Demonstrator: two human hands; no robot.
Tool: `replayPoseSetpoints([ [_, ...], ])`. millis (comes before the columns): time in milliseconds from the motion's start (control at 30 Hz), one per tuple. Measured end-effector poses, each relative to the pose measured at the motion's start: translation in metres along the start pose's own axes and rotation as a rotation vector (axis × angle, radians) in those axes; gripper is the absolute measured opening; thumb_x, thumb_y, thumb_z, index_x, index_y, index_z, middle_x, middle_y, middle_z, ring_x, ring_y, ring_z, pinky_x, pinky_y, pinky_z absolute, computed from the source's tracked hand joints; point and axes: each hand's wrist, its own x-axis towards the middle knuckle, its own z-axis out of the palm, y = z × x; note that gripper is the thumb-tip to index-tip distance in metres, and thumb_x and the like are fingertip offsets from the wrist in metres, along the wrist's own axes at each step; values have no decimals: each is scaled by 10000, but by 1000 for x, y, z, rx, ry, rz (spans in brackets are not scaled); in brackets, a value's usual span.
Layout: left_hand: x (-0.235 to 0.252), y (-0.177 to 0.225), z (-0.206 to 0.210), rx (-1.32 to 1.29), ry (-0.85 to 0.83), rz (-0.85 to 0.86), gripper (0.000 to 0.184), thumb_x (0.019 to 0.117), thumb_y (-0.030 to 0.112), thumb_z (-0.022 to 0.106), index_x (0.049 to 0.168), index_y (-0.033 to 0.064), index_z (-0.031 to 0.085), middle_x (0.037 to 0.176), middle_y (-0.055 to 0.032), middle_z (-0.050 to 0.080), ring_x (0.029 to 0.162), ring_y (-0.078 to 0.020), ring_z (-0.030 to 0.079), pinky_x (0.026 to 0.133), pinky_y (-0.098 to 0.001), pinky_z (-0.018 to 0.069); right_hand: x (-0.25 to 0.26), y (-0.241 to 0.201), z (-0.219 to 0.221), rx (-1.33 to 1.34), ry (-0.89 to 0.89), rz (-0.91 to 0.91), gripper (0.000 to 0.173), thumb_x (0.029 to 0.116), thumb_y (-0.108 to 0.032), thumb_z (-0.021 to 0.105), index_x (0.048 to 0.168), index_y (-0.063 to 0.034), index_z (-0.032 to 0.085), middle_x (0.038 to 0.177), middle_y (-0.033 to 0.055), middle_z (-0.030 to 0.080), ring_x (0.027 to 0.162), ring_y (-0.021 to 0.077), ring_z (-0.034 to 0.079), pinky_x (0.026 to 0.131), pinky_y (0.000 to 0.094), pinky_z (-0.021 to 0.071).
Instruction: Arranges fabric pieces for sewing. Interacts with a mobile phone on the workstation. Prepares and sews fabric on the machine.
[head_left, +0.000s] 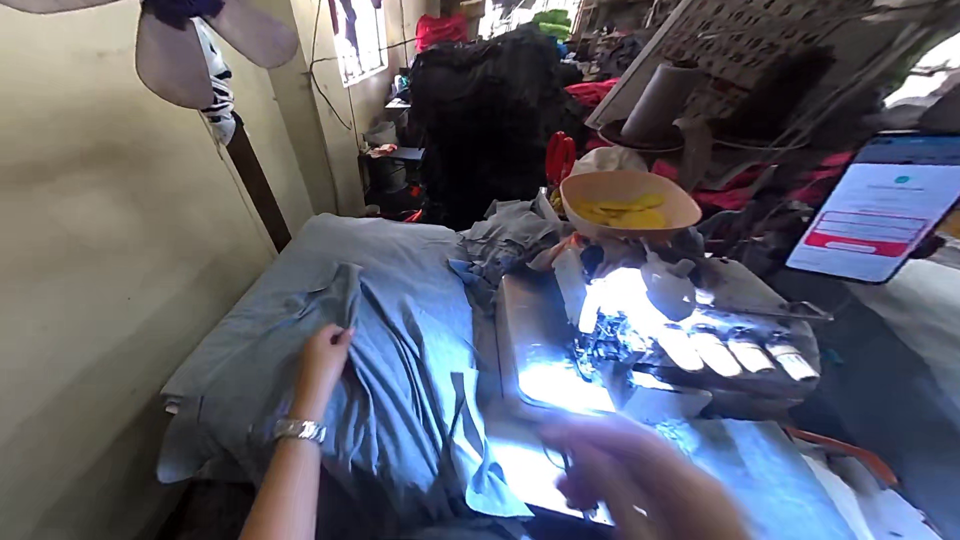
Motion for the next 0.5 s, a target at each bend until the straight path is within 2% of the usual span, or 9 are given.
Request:
replayPoseSetpoints([
  [33, -8, -7, -14, -85, 53, 1, 311, 1053, 258, 589, 1115, -35, 676, 972, -196, 682, 818, -270, 670, 782, -468, 564, 19, 23, 24, -202, -138, 197, 373, 1077, -301, 517, 1202, 6, 688, 1048, 143, 719, 843, 210, 725, 755, 375, 617],
  [67, -17, -15, -28, -134, 112, 1, 298, 1053, 237, 585, 1117, -41, 672, 940, -179, 674, 768, -232, 650, 741, -431, 559, 37, 40, 46, -358, -296, 385, 476, 1075, -397, 497, 1272, 5, 658, 1129, 181, 709, 955, 302, 723, 839, 471, 586],
  [100, -27, -25, -42, -143, 162, -9, 290, 1056, 220, 575, 1120, -48, 665, 918, -165, 662, 738, -205, 628, 715, -401, 546, 51, 52, 68, -477, -411, 517, 544, 1073, -458, 473, 1289, 17, 626, 1180, 214, 685, 1035, 362, 704, 878, 521, 560],
  [167, -43, -54, -69, -42, 204, -61, 284, 1063, 201, 553, 1132, -55, 655, 941, -171, 659, 768, -217, 635, 737, -408, 548, 72, 68, 101, -624, -537, 658, 541, 1089, -436, 443, 1309, 39, 582, 1246, 240, 654, 1125, 392, 675, 917, 526, 543],
  [200, -49, -69, -81, 45, 209, -102, 279, 1062, 187, 555, 1139, -62, 655, 984, -205, 670, 835, -275, 657, 796, -468, 549, 79, 75, 111, -664, -564, 678, 482, 1100, -364, 437, 1328, 40, 568, 1270, 241, 645, 1143, 391, 669, 927, 522, 544],
  [267, -61, -89, -93, 231, 218, -174, 267, 1038, 164, 584, 1189, -46, 651, 1091, -246, 686, 1006, -379, 674, 914, -584, 518, 85, 87, 120, -689, -587, 681, 374, 1083, -156, 421, 1395, 20, 531, 1322, 236, 619, 1162, 388, 661, 931, 524, 549],
  [333, -69, -89, -92, 310, 287, -97, 294, 1007, 125, 617, 1253, -35, 625, 1174, -247, 670, 1091, -403, 660, 958, -600, 511, 81, 95, 124, -675, -518, 620, 346, 1063, -80, 416, 1369, -2, 559, 1303, 227, 631, 1126, 389, 677, 894, 522, 566],
  [400, -68, -73, -77, 314, 283, 101, 279, 1016, 122, 589, 1239, -38, 637, 1185, -233, 671, 1074, -370, 675, 946, -549, 543, 71, 105, 125, -662, -380, 496, 300, 1052, -79, 448, 1283, 4, 620, 1209, 230, 674, 1029, 389, 712, 825, 524, 585],
  [500, -50, -32, -43, 333, 68, 277, 264, 1047, 129, 516, 1185, 14, 709, 1152, -173, 707, 1058, -300, 696, 964, -483, 551, 60, 115, 124, -531, -118, 250, 163, 983, -71, 572, 1062, 0, 695, 983, 195, 713, 869, 354, 731, 733, 507, 595],
])
